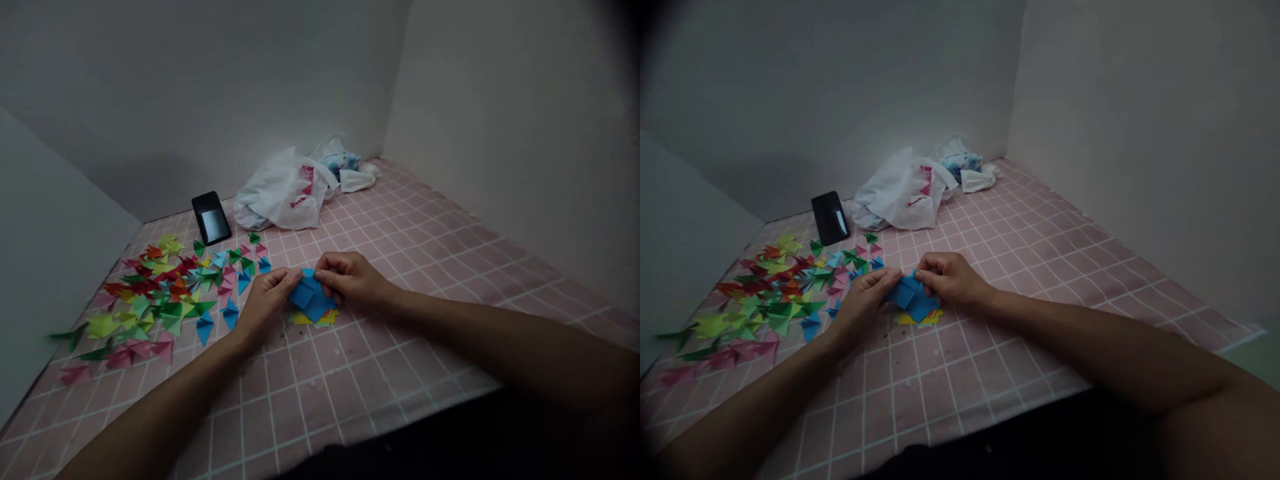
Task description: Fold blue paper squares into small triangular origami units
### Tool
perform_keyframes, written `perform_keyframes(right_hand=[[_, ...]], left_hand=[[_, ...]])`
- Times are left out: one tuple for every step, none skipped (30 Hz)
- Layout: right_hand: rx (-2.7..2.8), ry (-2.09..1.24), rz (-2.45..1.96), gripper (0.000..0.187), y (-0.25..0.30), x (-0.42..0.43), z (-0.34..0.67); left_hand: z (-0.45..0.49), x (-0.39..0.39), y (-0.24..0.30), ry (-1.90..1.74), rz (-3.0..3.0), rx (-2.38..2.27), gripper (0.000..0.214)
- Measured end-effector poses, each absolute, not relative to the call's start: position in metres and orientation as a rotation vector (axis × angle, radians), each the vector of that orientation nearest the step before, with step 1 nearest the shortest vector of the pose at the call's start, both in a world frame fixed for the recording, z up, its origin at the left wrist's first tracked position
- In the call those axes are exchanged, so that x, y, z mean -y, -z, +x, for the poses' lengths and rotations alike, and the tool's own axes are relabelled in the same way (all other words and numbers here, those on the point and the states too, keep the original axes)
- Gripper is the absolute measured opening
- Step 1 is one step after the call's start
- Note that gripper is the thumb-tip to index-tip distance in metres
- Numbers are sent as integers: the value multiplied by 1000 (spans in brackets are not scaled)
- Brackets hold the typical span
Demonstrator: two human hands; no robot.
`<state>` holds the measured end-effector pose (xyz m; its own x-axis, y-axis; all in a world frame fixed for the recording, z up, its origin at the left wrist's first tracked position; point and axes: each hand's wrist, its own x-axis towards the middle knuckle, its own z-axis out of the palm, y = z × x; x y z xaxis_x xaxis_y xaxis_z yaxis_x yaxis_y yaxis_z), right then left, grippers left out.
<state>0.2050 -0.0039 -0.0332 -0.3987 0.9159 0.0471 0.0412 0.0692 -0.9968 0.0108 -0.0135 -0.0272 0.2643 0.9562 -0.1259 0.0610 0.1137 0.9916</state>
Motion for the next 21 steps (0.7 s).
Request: perform_keyframes(right_hand=[[1575,-1433,-989,19,33,4,205],[1576,-1432,-994,19,33,4,205],[1579,-1430,-998,18,33,4,205],[1582,-1424,-1000,18,33,4,205],[1583,-1418,-1000,18,33,4,205],[1583,-1415,-998,18,33,4,205],[1579,-1421,-993,18,34,4,205],[1569,-1438,-987,19,34,4,205],[1555,-1458,-977,19,34,4,204],[1545,-1481,-963,20,35,3,204],[1541,-1503,-947,21,36,4,204],[1542,-1520,-935,22,36,4,203],[1549,-1532,-927,23,37,4,203],[1556,-1540,-922,23,37,4,203],[1562,-1555,-915,23,36,4,203],[1558,-1578,-908,24,36,4,204],[1541,-1606,-899,24,35,4,205],[1516,-1639,-888,25,34,3,206],[1485,-1674,-874,26,33,2,207],[1449,-1710,-858,27,32,1,208],[1407,-1745,-841,28,31,0,209]], left_hand=[[10,13,27,-895,1286,-1103,38],[10,13,28,-894,1302,-1111,38],[10,12,28,-894,1318,-1119,38],[9,11,28,-899,1337,-1127,36],[9,11,28,-909,1361,-1135,35],[10,10,28,-924,1390,-1142,34],[10,10,27,-936,1421,-1150,33],[10,10,27,-944,1451,-1159,32],[11,11,27,-952,1479,-1169,31],[11,12,27,-960,1506,-1180,30],[12,13,27,-970,1536,-1190,29],[12,14,27,-982,1571,-1199,28],[13,15,27,-995,1610,-1205,27],[13,16,27,-1005,1649,-1208,26],[12,16,26,-1011,1679,-1208,25],[12,16,26,-1016,1693,-1207,26],[11,16,26,-1021,1684,-1199,26],[9,15,26,-1023,1651,-1180,27],[8,13,26,-1026,1596,-1153,28],[7,11,27,-1033,1533,-1121,27],[6,9,27,-1044,1472,-1087,27]])
